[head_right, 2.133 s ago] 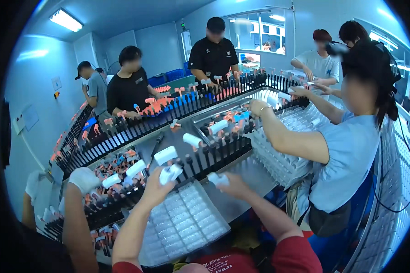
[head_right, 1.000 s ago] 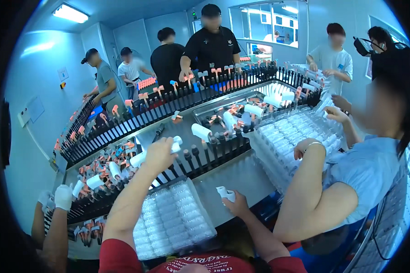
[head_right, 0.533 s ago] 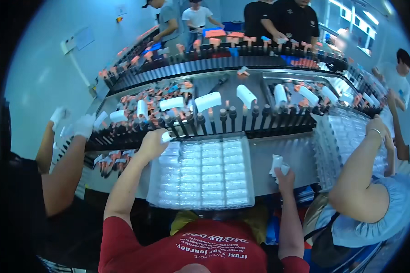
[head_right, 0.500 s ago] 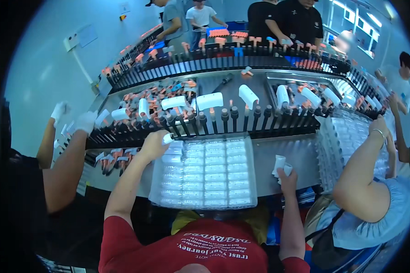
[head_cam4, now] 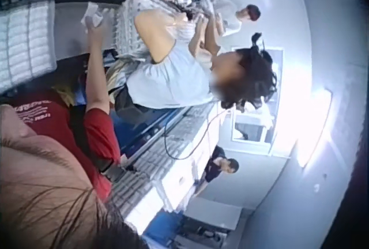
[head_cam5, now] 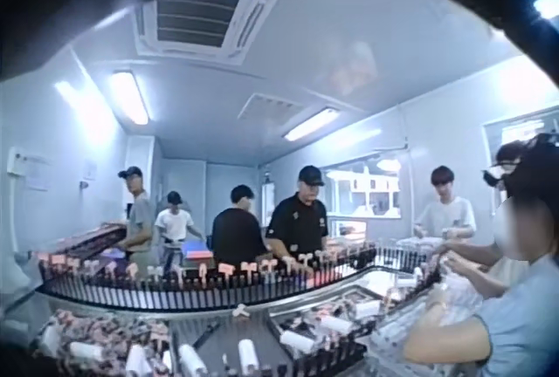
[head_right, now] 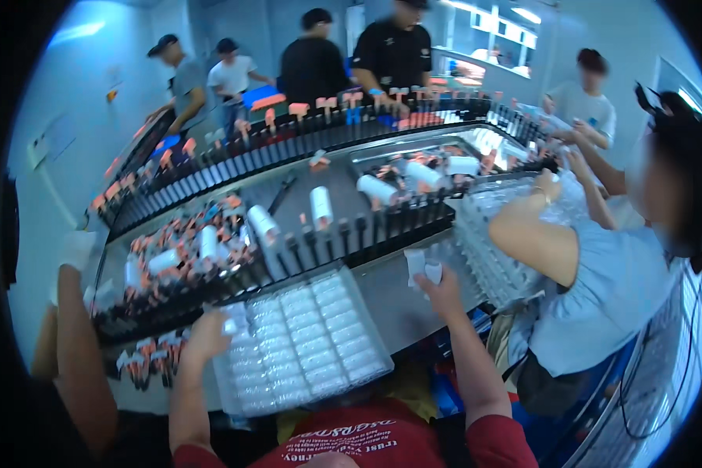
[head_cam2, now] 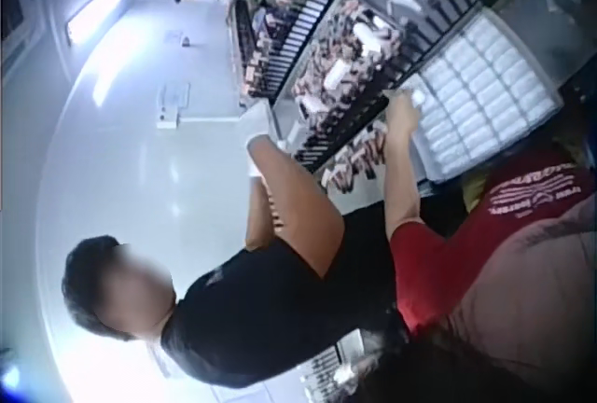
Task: The person removes plastic covers from pegs on an assembly line conveyor by hand and places them into the compartments of a plastic tray, then covers the tray with a plastic sheet.
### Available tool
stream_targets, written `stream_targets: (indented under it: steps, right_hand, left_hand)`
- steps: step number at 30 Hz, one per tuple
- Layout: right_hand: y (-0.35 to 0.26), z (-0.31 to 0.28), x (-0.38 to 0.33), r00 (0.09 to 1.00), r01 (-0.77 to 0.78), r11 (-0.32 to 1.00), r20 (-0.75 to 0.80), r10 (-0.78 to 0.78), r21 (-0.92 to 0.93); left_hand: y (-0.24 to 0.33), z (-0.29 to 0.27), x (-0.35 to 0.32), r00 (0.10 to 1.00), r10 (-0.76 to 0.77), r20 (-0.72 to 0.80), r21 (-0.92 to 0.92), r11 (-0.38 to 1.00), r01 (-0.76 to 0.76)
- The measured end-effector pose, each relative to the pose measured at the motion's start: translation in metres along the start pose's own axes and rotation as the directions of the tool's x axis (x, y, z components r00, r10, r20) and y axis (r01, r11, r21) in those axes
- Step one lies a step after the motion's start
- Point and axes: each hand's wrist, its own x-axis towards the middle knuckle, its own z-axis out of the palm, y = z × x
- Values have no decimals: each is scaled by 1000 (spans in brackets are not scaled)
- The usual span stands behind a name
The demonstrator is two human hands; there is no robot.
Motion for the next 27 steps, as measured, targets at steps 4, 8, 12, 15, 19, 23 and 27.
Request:
stream_targets:
  steps: [4, 8, 12, 15, 19, 23, 27]
  right_hand:
    - [-57, -32, 44, 960, 102, 994, -263, -93, 23]
    - [-75, -36, 104, 882, 151, 987, -444, -158, -50]
    - [-55, -40, 164, 782, 120, 991, -609, -132, -62]
    - [-65, -36, 180, 696, 150, 979, -688, -206, -142]
    - [-62, -60, 188, 648, -5, 971, -740, -179, -239]
    - [-61, -49, 212, 801, -75, 896, -561, -206, -437]
    - [-85, -38, 213, 942, -144, 838, -332, -46, -526]
  left_hand:
    - [14, 1, -9, 1000, -11, -5, -2, 1000, 11]
    - [21, 2, 0, 999, -25, -22, 8, 1000, 25]
    - [19, 7, -4, 996, -4, -95, -53, 999, -1]
    - [16, 11, -14, 992, -34, -122, -82, 996, 24]
    - [13, 16, -4, 987, 14, -163, -94, 995, -30]
    - [11, 17, -13, 977, -16, -215, -136, 991, -13]
    - [13, 16, -13, 976, -29, -216, -171, 985, -9]
